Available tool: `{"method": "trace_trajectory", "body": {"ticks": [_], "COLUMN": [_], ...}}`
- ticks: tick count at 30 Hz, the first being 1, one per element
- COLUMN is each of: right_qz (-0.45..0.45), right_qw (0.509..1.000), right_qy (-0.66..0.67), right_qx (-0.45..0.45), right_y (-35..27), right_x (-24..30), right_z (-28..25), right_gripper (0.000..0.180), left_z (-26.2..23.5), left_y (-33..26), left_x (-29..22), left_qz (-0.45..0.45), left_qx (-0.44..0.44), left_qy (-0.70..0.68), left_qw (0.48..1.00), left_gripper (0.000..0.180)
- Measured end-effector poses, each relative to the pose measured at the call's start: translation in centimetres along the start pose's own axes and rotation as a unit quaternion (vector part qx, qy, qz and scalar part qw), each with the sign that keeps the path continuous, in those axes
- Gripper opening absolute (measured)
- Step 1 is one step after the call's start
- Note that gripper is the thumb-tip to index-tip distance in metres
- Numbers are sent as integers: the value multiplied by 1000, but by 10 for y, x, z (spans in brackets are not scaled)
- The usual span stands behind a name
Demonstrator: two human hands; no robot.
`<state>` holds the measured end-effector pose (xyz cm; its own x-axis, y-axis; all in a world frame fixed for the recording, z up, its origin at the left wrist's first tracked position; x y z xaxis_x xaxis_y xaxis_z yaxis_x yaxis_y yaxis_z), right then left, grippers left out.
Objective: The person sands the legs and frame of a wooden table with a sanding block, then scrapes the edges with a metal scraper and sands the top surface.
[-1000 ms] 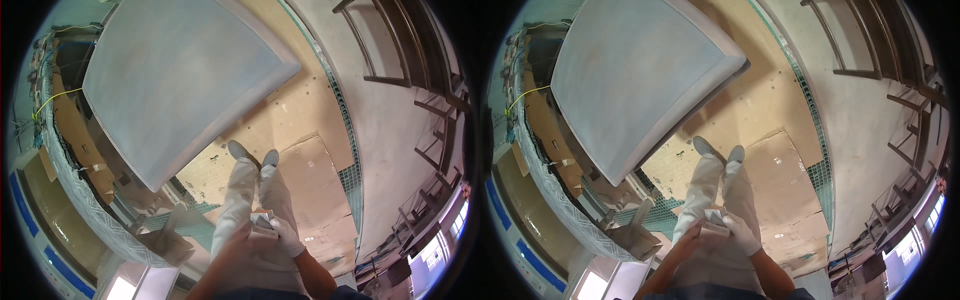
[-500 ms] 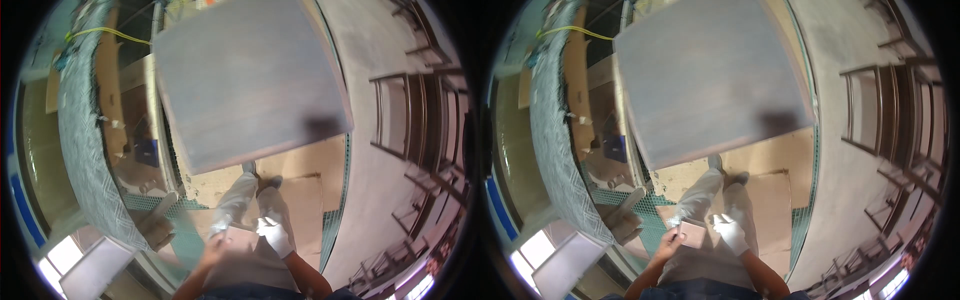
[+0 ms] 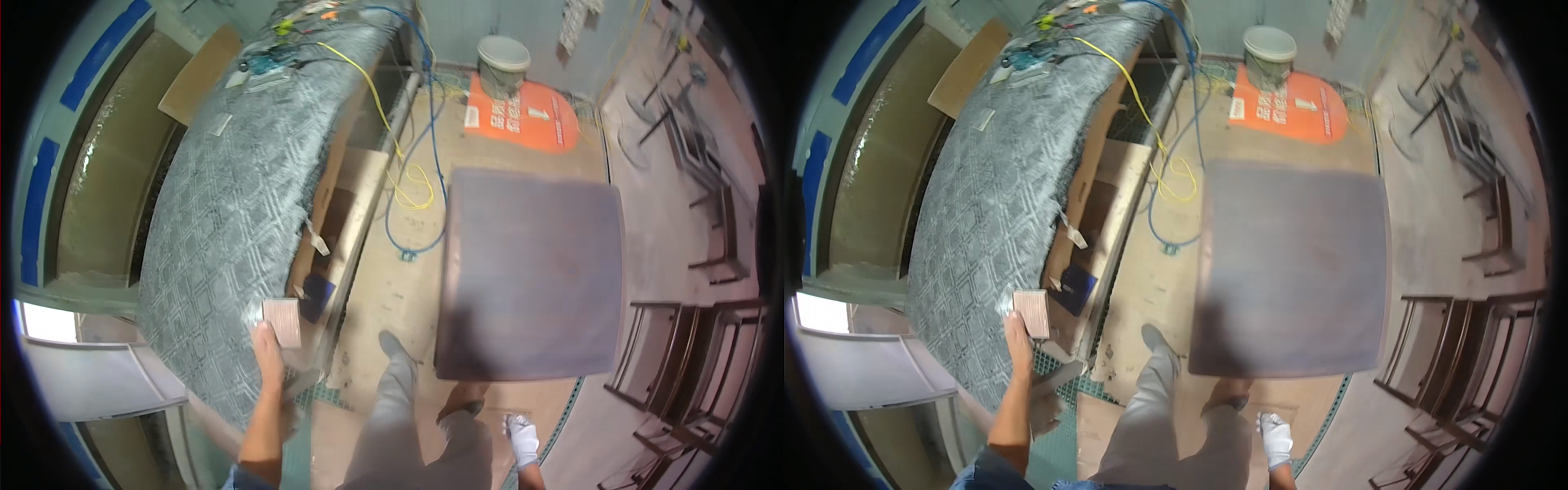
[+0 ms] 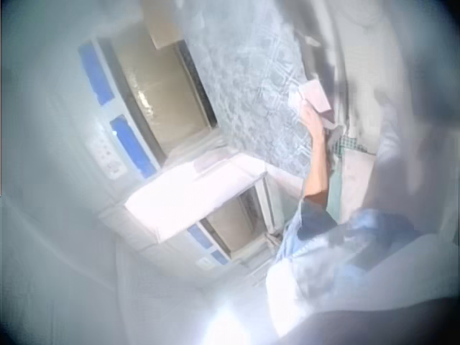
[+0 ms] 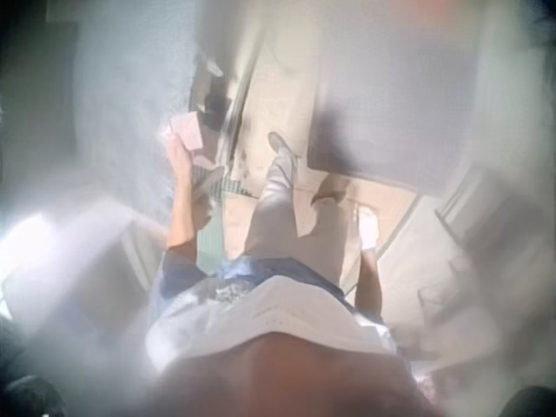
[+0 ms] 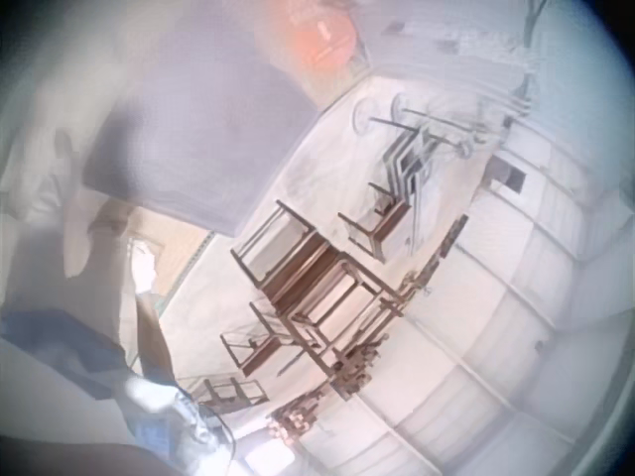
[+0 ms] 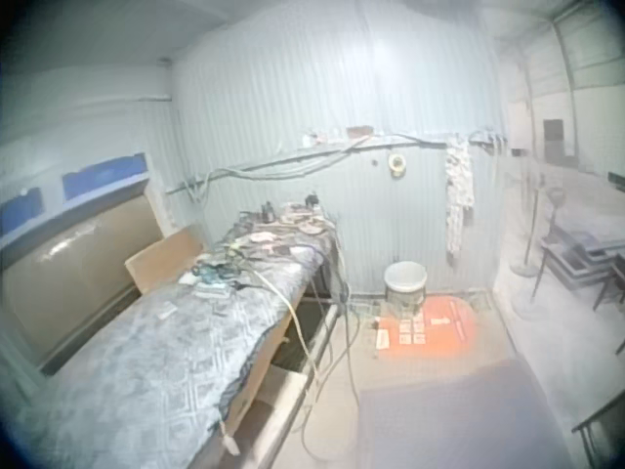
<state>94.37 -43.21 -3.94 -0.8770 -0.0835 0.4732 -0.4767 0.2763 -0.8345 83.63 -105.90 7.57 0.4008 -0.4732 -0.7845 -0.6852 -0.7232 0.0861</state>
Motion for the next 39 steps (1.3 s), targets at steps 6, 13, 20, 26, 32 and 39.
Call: {"method": "trace_trajectory", "body": {"ticks": [6,13,20,26,32,39], "right_qz": [-132,-435,-461,-533,-674,-563], "right_qw": [940,817,802,799,719,822], "right_qy": [-315,-359,-374,-270,-168,-81], "right_qx": [23,119,71,70,-22,-24], "right_y": [-50,-68,-60,-18,26,145], "right_x": [139,285,448,588,747,1008], "right_z": [149,368,527,608,622,663], "right_gripper": [30,35,28,25,23,32], "left_z": [7,41,64,66,63,62], "left_y": [219,325,311,282,256,219], "left_x": [84,127,146,182,207,209], "left_qz": [-20,-66,-60,-58,-65,-233], "left_qx": [-122,-206,-185,-188,-148,-215], "left_qy": [-96,-68,92,151,105,171], "left_qw": [988,974,977,969,981,933], "left_gripper": [59,50,79,84,76,66]}}
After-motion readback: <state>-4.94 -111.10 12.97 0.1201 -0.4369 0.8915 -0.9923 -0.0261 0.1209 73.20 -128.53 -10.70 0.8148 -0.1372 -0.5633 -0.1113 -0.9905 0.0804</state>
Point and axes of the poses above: each hand's wrist, its own y-axis towards the middle knuckle, its own z-axis out of the palm, x = y × z, the point moved 3 cm from there along y, towards the middle knuckle, and after that the axes turned 5 degrees about -x, right-handed, at the moved point
